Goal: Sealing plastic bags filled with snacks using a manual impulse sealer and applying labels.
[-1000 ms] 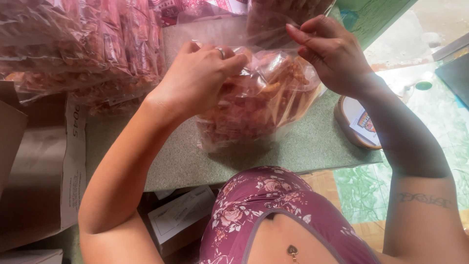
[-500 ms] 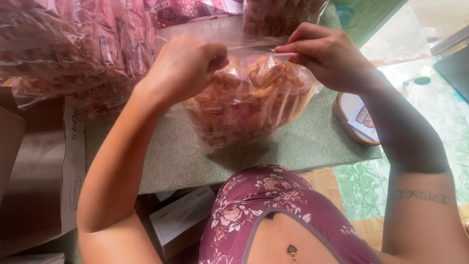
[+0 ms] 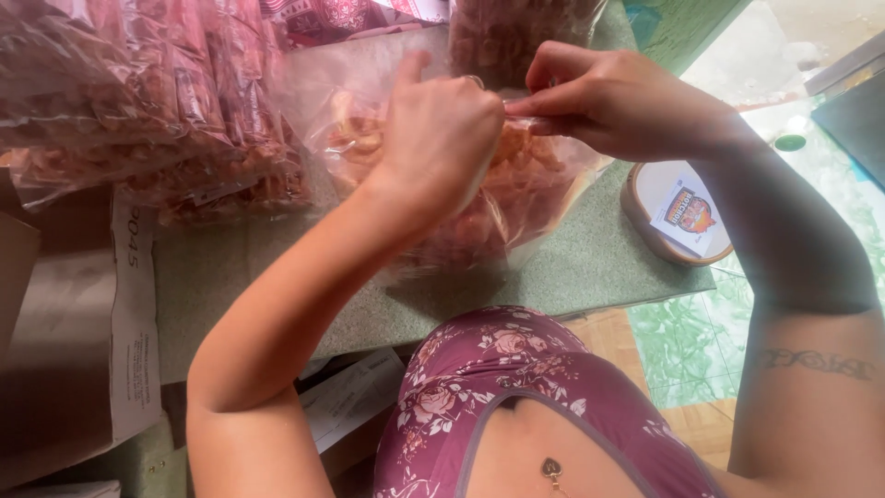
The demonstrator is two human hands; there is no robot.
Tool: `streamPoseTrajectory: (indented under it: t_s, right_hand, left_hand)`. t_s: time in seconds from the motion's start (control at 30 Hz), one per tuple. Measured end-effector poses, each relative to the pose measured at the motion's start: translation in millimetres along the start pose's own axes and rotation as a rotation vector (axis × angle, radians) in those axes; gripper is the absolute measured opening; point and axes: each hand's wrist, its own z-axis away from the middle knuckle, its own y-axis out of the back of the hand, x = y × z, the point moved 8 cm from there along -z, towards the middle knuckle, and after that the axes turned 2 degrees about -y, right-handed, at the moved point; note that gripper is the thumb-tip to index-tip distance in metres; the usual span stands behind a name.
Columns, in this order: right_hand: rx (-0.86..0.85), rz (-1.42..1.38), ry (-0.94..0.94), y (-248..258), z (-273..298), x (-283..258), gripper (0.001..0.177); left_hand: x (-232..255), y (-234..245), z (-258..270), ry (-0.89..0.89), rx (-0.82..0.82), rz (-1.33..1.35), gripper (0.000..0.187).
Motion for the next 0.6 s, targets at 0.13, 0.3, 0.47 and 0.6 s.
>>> streamPoseTrajectory:
  t_s: [0.13,0.3,0.47,0.6]
  right_hand:
    - [-0.116,0.066,-0.059,1.0,-0.5,1.4,0.021]
    - [-0.222,0.243,-0.005,18.3,21.8,9.2,0.049]
    - [-0.367,0.416,-0.126,30.3,41.7,23.0,0.027]
    - [-0.320,0.259,-0.328,60.7,42.9,5.7,0.020]
  left_hand:
    - [15.9,7.1,15.3,0.007,0.360,-0.120,0.014]
    - [2.6,-7.1,25.1,-0.132,0.305,0.076,0.007]
    - [-8.6,-4.4,30.7,-0.104,0.229,0.319,0.017]
    - [-6.2,-7.9,32.7,-0.082,0.175,0.484,0.025]
